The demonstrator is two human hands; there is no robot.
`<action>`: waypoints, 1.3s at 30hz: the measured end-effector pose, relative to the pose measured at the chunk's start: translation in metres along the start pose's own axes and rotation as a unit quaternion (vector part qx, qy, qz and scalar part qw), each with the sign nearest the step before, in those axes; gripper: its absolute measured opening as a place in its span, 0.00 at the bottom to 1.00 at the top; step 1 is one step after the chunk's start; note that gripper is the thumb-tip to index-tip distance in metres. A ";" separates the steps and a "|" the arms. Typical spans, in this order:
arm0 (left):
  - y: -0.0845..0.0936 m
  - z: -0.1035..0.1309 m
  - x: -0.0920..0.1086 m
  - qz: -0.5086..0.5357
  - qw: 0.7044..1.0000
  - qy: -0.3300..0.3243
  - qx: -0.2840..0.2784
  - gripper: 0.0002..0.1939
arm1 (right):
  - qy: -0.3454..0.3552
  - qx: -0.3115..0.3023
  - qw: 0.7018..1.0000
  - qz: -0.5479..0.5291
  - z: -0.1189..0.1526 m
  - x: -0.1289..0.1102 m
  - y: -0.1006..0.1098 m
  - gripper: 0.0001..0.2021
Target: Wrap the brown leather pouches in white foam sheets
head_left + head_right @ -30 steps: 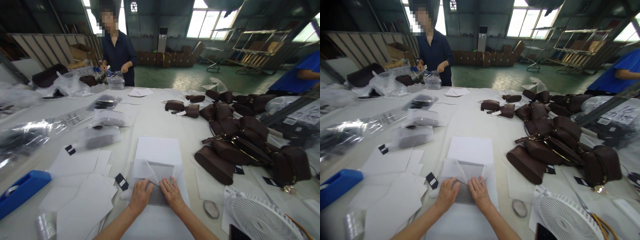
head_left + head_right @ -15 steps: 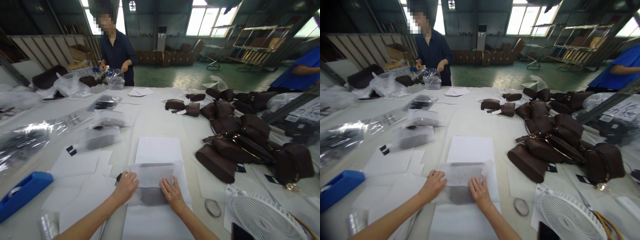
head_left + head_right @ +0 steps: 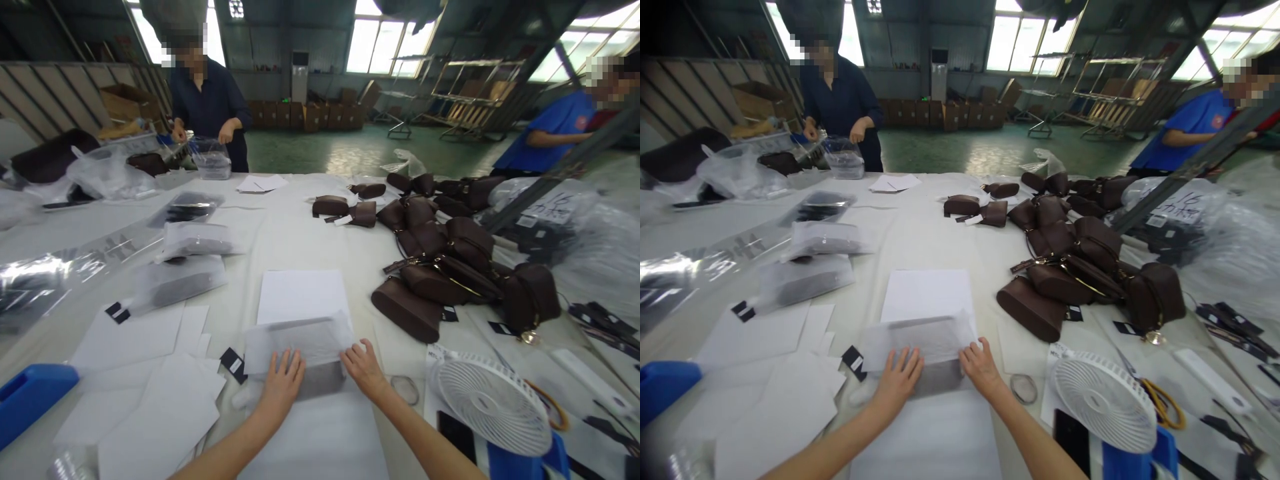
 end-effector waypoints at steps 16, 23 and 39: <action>-0.005 0.016 -0.008 -0.034 0.999 -0.004 -0.020 0.30 | -0.258 -0.124 0.940 -0.183 0.070 -0.081 -0.001 0.23; -0.016 0.028 -0.025 -0.041 0.998 -0.037 -0.027 0.30 | -0.668 0.104 0.725 -0.131 0.283 -0.005 0.109 0.20; -0.031 0.031 -0.044 -0.021 0.998 -0.054 -0.017 0.30 | -0.798 0.178 0.517 -0.252 0.392 0.038 0.114 0.20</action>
Point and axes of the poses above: each hand's wrist, its own z-axis away from the middle knuckle, its own y-axis out of the back of the hand, x = y × z, the point moved 5 cm from there along -z, towards the middle knuckle, and after that the axes turned 2 degrees about -z, right-handed, at the moved point
